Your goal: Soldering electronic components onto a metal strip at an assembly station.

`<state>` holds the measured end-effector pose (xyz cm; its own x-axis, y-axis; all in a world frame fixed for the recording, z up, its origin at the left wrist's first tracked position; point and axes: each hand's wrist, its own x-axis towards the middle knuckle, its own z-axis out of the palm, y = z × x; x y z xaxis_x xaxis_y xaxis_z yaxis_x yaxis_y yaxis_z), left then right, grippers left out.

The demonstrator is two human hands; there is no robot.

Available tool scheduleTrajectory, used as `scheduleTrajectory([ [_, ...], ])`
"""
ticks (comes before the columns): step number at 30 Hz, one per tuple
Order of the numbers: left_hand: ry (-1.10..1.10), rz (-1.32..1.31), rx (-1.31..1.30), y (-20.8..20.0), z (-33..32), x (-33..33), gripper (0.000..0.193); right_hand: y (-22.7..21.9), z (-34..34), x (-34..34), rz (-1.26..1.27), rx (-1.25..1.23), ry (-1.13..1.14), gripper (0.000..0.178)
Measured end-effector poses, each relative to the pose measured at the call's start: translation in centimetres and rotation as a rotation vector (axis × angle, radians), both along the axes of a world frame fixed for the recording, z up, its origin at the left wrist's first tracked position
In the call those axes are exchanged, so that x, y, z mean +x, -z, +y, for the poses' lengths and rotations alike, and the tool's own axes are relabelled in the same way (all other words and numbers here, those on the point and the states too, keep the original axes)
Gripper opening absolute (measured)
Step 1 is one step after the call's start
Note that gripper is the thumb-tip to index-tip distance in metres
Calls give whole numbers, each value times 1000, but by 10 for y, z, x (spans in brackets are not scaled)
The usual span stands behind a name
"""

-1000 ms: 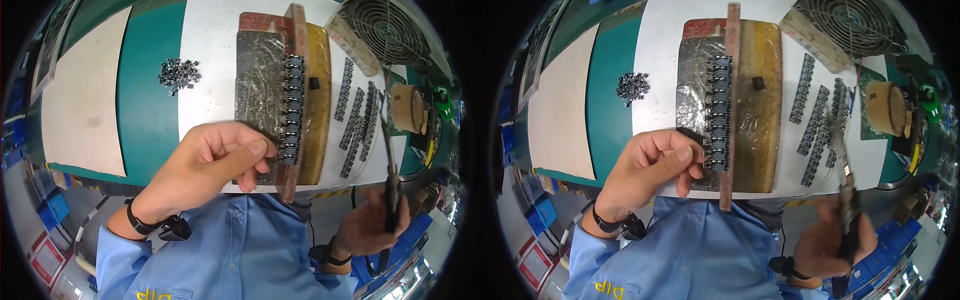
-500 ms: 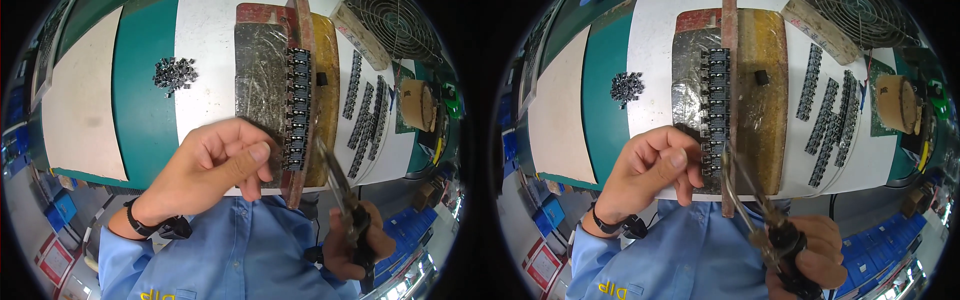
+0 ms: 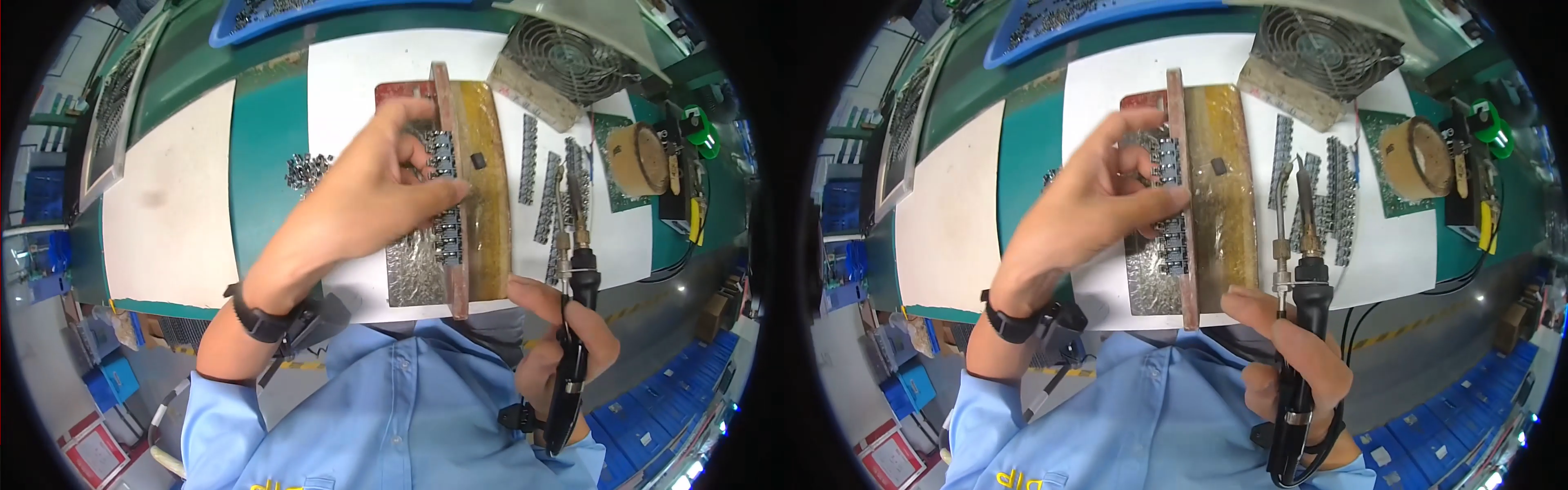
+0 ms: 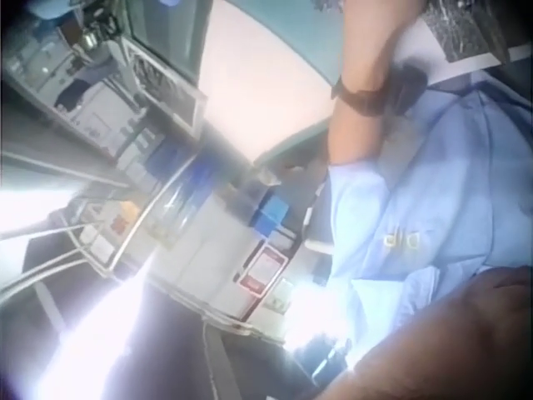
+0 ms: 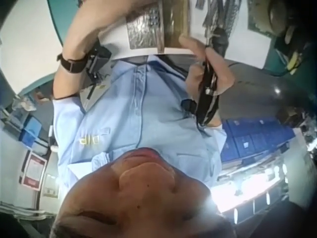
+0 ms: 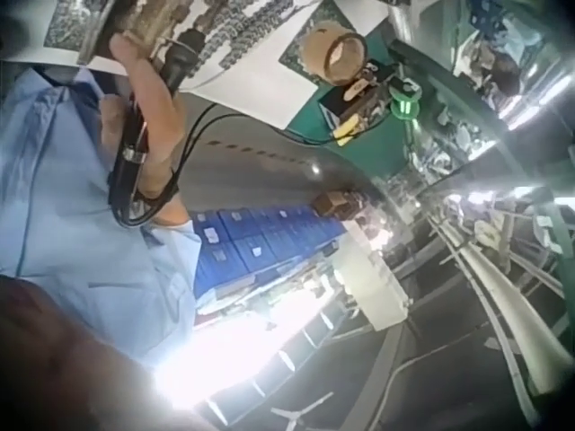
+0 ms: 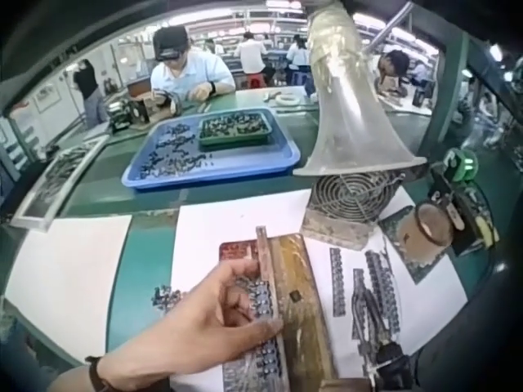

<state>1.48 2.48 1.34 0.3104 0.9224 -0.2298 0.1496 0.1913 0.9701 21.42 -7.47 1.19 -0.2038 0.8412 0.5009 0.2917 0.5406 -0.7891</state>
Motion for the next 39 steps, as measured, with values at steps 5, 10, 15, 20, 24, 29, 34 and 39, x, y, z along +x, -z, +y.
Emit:
scheduleTrajectory([
  [5, -38, 41, 94, -11, 1, 0, 58, -13, -12, 3, -39, -126, -14, 36],
  [10, -71, -28, 108, -34, -7, 5, 51, -15, -23, -1, -16, -110, 72, 28],
  [15, -112, -431, -364, -33, -27, 4, 41, -23, -13, -14, -132, 33, 92, 29],
  [20, -173, -549, -509, -24, -50, 3, 32, -32, -9, -19, -256, 147, -106, 37],
  [24, -178, -579, -555, -26, -55, -4, 28, -23, -13, -30, -87, 285, -70, 40],
  [29, -130, -560, -555, -20, -67, -7, 20, -22, -18, -28, -77, 300, -100, 41],
  [34, -139, -535, -558, -23, -70, -8, 24, -26, -14, -28, -110, 380, -126, 40],
  [39, -127, -267, -225, -28, -79, -6, 25, -28, -19, -30, -25, 320, -52, 37],
])
